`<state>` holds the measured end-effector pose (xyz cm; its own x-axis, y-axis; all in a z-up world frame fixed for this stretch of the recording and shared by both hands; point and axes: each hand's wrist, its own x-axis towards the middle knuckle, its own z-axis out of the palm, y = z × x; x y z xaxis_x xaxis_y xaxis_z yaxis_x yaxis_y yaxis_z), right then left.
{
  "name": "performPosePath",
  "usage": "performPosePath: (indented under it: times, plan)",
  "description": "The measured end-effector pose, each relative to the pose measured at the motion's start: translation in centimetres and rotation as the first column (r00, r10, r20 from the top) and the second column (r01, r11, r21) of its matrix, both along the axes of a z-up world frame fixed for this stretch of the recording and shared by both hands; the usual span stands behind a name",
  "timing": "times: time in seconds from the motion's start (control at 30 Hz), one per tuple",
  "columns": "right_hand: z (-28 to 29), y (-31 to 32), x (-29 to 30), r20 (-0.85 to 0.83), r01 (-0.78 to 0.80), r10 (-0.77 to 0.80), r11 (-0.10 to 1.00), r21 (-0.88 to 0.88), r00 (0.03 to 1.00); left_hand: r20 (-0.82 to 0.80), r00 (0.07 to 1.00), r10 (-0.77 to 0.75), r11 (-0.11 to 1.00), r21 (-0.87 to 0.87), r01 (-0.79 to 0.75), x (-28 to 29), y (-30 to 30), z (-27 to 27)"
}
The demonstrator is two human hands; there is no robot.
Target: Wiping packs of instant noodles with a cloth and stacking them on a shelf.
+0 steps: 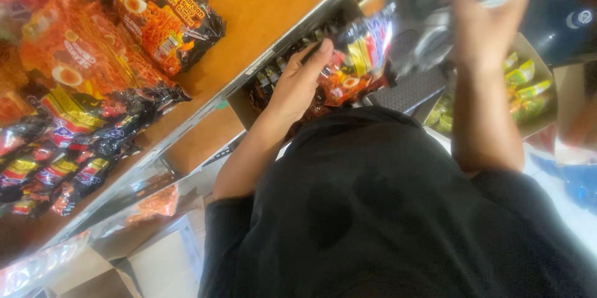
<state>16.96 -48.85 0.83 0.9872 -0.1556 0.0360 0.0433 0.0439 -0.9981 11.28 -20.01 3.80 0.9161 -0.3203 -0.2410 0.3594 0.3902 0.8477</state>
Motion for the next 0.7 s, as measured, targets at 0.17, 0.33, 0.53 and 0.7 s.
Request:
performPosePath:
  times: [0.17, 0.33, 0.53, 0.7]
  plan:
    - [3.9, 4.2, -3.2, 0.513, 0.042, 0.110, 0.961, -0.274, 0.851, -0.018, 0.985, 0.174, 0.954, -0.245, -0.173, 1.4, -3.5, -4.9]
    - [6.2, 8.7, -3.2, 0.749, 0.388, 0.439, 0.659, -0.644, 0.496, 0.095, 0.973, 0.209, 0.922, -0.351, -0.164, 1.6, -4.7, -6.2]
    - [7.9, 6.6, -0.5, 0.520, -0.136, 0.221, 0.971, -0.198, 0.825, 0.373, 0.927, 0.024, 0.996, 0.070, -0.054, 0.9, -7.2, 2.6]
    - [8.4, 7.8, -1.8, 0.683, 0.326, 0.237, 0.741, -0.587, 0.691, 0.405, 0.903, 0.142, 0.927, -0.374, 0.022, 0.9, -6.0, 6.0]
